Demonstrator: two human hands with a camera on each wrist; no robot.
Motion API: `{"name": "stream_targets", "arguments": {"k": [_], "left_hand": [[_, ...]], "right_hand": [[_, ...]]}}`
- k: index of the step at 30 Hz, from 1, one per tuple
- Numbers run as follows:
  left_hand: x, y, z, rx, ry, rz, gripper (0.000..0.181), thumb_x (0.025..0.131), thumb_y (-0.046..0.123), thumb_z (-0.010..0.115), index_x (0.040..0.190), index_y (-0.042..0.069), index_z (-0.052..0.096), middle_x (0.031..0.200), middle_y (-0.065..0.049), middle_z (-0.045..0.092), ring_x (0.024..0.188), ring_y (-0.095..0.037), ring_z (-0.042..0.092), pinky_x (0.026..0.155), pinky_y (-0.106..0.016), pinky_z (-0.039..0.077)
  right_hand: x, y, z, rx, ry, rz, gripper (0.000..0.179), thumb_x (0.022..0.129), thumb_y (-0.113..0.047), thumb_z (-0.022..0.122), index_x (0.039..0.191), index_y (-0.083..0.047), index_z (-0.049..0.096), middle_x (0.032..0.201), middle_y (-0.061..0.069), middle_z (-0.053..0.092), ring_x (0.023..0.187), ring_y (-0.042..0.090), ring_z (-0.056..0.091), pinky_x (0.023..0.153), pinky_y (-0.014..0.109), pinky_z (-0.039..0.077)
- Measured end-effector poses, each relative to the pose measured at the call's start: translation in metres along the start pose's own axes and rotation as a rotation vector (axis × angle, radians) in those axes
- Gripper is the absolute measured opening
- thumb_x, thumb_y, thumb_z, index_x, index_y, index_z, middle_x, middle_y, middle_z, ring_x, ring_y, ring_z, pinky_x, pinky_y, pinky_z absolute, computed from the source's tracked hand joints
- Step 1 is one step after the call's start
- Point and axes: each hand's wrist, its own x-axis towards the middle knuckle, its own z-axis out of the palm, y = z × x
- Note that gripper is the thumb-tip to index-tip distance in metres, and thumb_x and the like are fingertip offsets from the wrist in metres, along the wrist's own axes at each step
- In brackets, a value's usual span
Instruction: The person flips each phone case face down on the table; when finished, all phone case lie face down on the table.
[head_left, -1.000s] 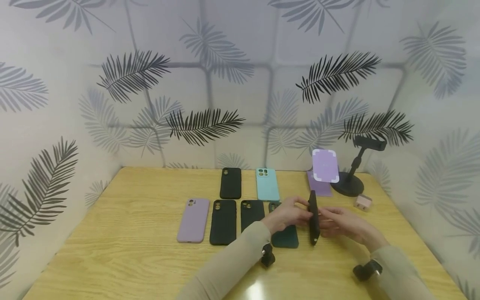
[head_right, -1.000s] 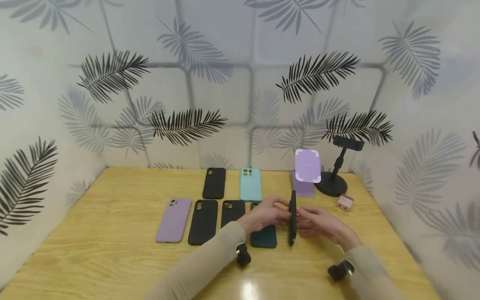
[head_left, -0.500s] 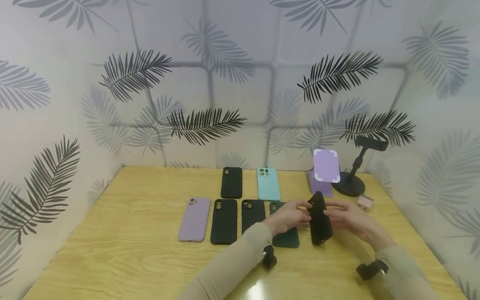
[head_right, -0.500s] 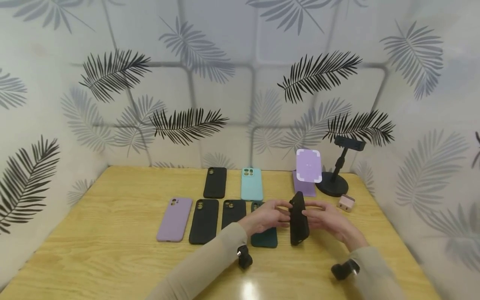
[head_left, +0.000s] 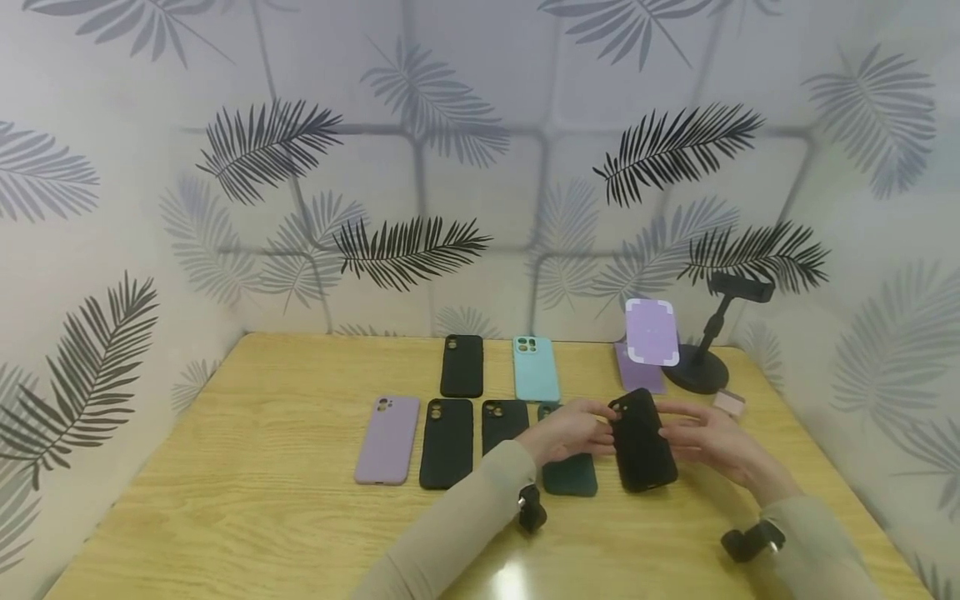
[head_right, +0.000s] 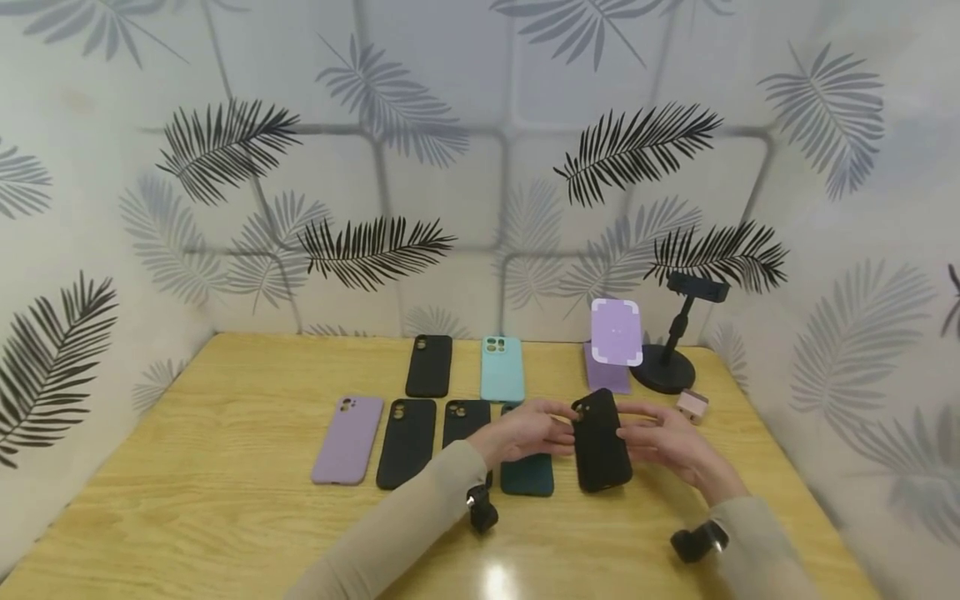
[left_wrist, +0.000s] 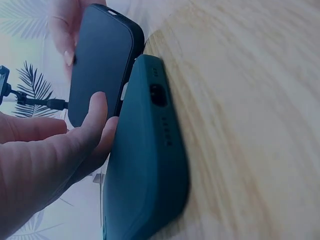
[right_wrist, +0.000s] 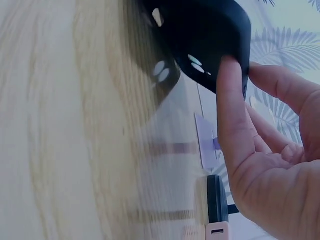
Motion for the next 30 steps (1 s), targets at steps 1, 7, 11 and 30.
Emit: {"name": "stream_targets", "arguments": {"k": [1,7,11,30], "left_hand": [[0.000,0.000,-0.001,-0.002,-0.002,-0.001,0.045,0.094,-0.016,0.039,0.137,-0.010,0.048,0.141,-0.040,0.041,0.132,-0.048,0.045,0.102,-0.050,0.049],[-0.005,0.002,-0.006,0.002,0.007,-0.026,0.053,0.088,-0.022,0.033,0.137,-0.010,0.048,0.142,-0.038,0.042,0.131,-0.048,0.047,0.103,-0.051,0.048],[-0.007,0.003,-0.010,0.035,0.003,-0.023,0.052,0.088,-0.021,0.033,0.137,-0.009,0.049,0.141,-0.037,0.044,0.129,-0.046,0.050,0.103,-0.049,0.049],[-0.023,0.009,-0.021,0.285,-0.057,0.071,0.037,0.098,0.000,0.053,0.134,-0.008,0.052,0.124,-0.027,0.062,0.109,-0.036,0.066,0.087,-0.038,0.059]], "right_hand": [[0.000,0.001,-0.001,-0.009,-0.006,0.001,0.053,0.098,-0.006,0.057,0.146,0.007,0.036,0.113,-0.005,0.070,0.102,0.012,0.067,0.086,0.034,0.058],[0.000,0.006,-0.002,-0.055,-0.022,0.059,0.056,0.098,-0.005,0.057,0.144,0.015,0.031,0.112,0.000,0.070,0.099,0.010,0.067,0.084,0.033,0.059],[0.002,0.006,0.001,-0.089,-0.002,0.103,0.060,0.097,-0.006,0.059,0.144,0.016,0.029,0.109,0.001,0.069,0.095,0.009,0.067,0.081,0.031,0.060],[0.002,0.007,0.003,-0.128,0.002,0.102,0.053,0.104,-0.014,0.048,0.137,0.024,0.031,0.114,0.008,0.068,0.095,0.013,0.067,0.081,0.035,0.060]]}}
